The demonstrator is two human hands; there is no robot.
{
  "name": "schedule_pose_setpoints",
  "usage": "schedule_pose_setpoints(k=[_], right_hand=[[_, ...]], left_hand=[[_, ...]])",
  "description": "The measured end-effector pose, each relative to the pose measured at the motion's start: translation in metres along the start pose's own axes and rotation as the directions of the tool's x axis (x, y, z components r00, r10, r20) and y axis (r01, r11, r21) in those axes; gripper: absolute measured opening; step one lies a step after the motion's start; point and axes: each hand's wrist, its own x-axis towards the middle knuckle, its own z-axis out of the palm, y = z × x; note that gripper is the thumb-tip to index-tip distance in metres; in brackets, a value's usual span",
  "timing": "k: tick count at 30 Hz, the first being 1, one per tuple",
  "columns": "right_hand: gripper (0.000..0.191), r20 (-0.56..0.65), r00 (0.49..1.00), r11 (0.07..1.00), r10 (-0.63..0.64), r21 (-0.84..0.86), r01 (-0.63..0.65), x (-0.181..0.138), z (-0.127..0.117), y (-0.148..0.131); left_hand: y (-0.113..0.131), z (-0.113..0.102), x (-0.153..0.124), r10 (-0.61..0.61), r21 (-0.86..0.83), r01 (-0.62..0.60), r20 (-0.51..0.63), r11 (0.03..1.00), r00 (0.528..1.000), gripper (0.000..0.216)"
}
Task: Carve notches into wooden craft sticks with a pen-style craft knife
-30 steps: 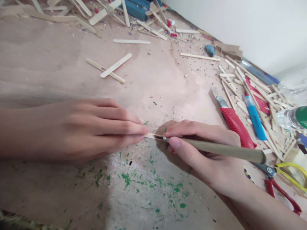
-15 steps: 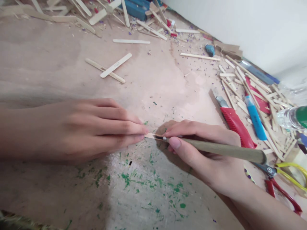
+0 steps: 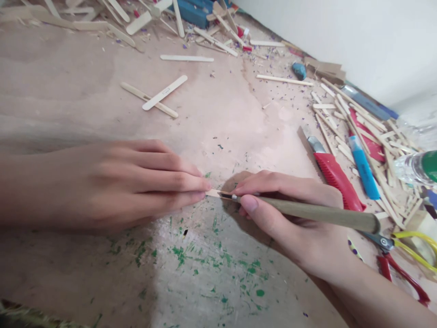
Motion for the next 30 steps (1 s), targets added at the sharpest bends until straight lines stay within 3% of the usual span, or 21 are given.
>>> schedule_pose_setpoints(k=[18, 30], right_hand=[[0.021, 0.006, 1.000, 1.000, -0.002, 0.008, 0.002, -0.0022, -0.0023, 0.0019], [0.017, -0.014, 1.000, 1.000, -0.009, -0.026, 0.009, -0.0014, -0.0015, 0.0009]], left_hand=[[-0.0010, -0.0017, 0.0008, 0.001, 0.050, -0.003, 0.042, 0.999, 0.999, 0.045], [0.0003, -0.0038, 0.0003, 0.015, -0.007, -0.015, 0.026, 1.000, 1.000, 0.035]])
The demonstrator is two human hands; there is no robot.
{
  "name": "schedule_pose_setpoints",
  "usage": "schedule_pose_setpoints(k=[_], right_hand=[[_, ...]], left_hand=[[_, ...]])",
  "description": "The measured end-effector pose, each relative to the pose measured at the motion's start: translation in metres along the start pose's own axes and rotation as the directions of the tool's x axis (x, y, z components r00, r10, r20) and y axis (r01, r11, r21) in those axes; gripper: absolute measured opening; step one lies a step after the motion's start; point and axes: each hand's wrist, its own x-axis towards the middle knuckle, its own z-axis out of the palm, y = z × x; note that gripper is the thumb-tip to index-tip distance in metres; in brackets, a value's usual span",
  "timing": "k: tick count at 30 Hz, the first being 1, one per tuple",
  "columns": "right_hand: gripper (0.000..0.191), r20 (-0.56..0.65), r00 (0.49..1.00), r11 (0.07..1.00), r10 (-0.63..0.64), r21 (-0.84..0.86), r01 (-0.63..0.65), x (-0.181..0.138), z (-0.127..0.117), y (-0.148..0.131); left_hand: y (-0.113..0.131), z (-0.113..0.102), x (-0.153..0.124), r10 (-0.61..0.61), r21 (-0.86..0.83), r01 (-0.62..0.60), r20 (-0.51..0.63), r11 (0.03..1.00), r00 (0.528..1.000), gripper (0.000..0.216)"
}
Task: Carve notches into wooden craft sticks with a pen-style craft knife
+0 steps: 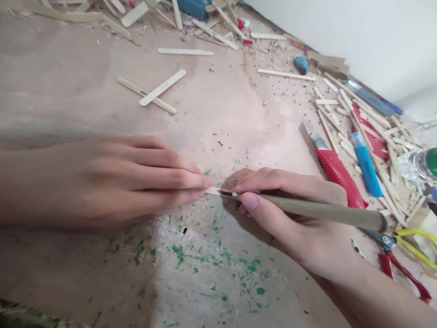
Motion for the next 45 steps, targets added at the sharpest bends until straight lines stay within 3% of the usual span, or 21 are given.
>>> schedule_pose_setpoints(k=[13, 19, 27, 45], right_hand=[[0.020, 0.019, 1.000, 1.000, 0.002, 0.018, -0.002, 0.0017, 0.0010, 0.0009], [0.019, 0.037, 0.999, 0.999, 0.031, 0.033, -0.032, 0.0007, -0.0010, -0.0006], [0.016, -0.019, 1.000, 1.000, 0.022, 0.015, -0.021, 0.0007, 0.0042, -0.0016], [0.020, 0.013, 1.000, 1.000, 0.013, 0.001, -0.013, 0.0003, -0.0005, -0.0005]], left_hand=[[-0.0007, 0.0026, 0.0008, -0.009, 0.062, 0.008, 0.007, 0.998, 1.000, 0.043], [0.0002, 0.0029, 0.0006, -0.026, 0.004, 0.026, 0.004, 1.000, 1.000, 0.037], [-0.0011, 0.0025, -0.0001, -0.022, 0.071, 0.020, 0.017, 0.997, 1.000, 0.044], [0.0019, -0.0015, 0.0011, -0.023, -0.010, 0.023, 0.023, 1.000, 0.999, 0.039]])
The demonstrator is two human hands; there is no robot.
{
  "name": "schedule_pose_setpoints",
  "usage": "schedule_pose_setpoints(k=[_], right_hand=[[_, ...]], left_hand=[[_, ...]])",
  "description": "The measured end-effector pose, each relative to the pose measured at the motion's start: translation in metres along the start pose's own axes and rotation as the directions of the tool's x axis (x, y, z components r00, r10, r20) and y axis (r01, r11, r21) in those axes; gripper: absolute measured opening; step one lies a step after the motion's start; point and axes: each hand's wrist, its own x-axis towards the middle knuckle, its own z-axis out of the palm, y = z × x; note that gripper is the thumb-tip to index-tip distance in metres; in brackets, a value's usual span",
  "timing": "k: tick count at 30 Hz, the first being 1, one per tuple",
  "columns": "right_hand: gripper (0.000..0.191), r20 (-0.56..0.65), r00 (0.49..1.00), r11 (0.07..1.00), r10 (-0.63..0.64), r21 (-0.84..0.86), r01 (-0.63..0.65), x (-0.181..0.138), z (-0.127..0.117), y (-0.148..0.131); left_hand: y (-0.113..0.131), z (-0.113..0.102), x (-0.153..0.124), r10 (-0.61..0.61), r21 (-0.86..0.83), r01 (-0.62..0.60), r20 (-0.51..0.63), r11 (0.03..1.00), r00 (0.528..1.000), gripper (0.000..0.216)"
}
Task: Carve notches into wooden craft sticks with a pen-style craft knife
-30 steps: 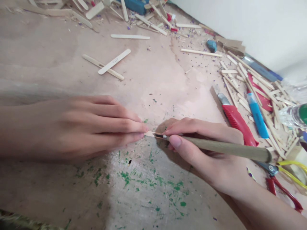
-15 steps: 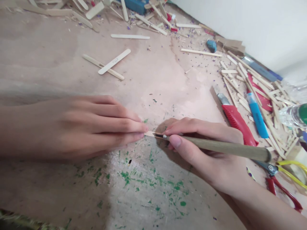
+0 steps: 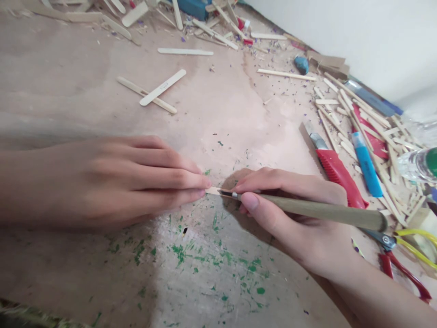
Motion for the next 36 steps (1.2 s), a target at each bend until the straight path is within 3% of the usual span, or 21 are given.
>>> schedule_pose_setpoints(k=[7, 14, 36], right_hand=[[0.021, 0.005, 1.000, 1.000, -0.008, 0.005, 0.008, 0.0007, -0.0003, -0.0009], [0.020, 0.008, 1.000, 1.000, -0.011, 0.000, 0.011, 0.0010, 0.0001, 0.0004], [0.019, -0.011, 1.000, 1.000, -0.008, -0.008, 0.008, -0.0006, -0.0002, 0.0002]], left_hand=[[-0.0018, 0.0037, -0.0002, 0.021, 0.004, -0.021, -0.043, 1.000, 0.999, 0.036], [-0.0001, -0.0002, 0.0007, -0.005, -0.026, 0.004, -0.002, 1.000, 1.000, 0.036], [-0.0015, 0.0027, 0.0011, 0.007, 0.030, -0.006, -0.030, 1.000, 1.000, 0.040]])
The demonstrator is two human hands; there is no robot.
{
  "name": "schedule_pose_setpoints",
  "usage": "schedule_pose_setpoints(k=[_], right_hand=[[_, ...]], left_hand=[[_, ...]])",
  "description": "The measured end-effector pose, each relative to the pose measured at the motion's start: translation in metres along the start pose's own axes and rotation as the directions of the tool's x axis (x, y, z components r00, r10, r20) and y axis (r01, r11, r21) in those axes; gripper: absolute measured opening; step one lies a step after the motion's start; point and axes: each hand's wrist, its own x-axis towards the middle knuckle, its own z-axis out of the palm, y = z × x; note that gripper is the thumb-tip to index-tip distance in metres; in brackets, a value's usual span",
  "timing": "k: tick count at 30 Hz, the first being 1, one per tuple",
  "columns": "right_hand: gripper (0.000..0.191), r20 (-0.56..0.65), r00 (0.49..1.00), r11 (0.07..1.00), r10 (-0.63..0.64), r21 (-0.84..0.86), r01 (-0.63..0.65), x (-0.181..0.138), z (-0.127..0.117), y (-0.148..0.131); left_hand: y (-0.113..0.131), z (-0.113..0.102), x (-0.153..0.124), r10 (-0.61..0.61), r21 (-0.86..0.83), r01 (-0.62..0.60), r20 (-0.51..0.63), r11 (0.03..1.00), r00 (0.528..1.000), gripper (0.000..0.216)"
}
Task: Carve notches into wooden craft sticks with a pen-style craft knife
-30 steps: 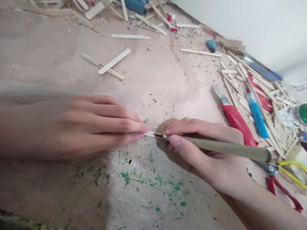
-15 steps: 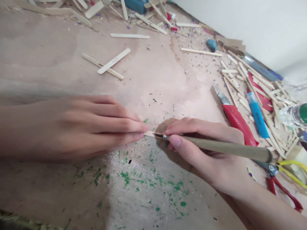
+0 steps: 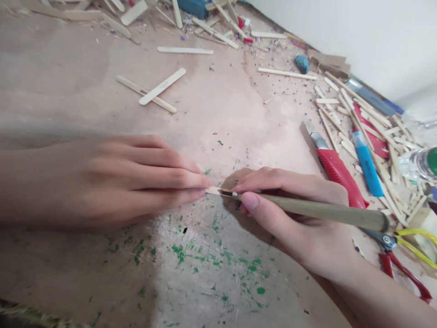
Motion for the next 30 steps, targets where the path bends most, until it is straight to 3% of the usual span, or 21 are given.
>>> schedule_pose_setpoints(k=[10, 19, 26, 30], right_hand=[[0.018, -0.004, 1.000, 1.000, 0.009, 0.020, -0.009, 0.0014, 0.0018, 0.0018], [0.020, -0.009, 1.000, 0.999, 0.003, 0.038, -0.002, 0.0002, 0.0034, 0.0011], [0.019, 0.000, 1.000, 0.999, -0.013, 0.042, 0.013, 0.0003, 0.0006, 0.0024], [0.019, 0.005, 1.000, 0.999, -0.022, 0.046, 0.022, 0.0007, 0.0017, 0.0029]], left_hand=[[0.0000, -0.0025, -0.0010, -0.012, -0.021, 0.013, 0.045, 1.000, 0.999, 0.042], [0.0001, -0.0006, -0.0004, -0.006, -0.034, 0.006, 0.012, 0.999, 1.000, 0.036], [-0.0011, 0.0004, -0.0017, 0.008, 0.025, -0.009, 0.015, 1.000, 1.000, 0.044], [0.0005, -0.0002, -0.0019, 0.002, -0.036, -0.002, 0.016, 0.999, 1.000, 0.039]])
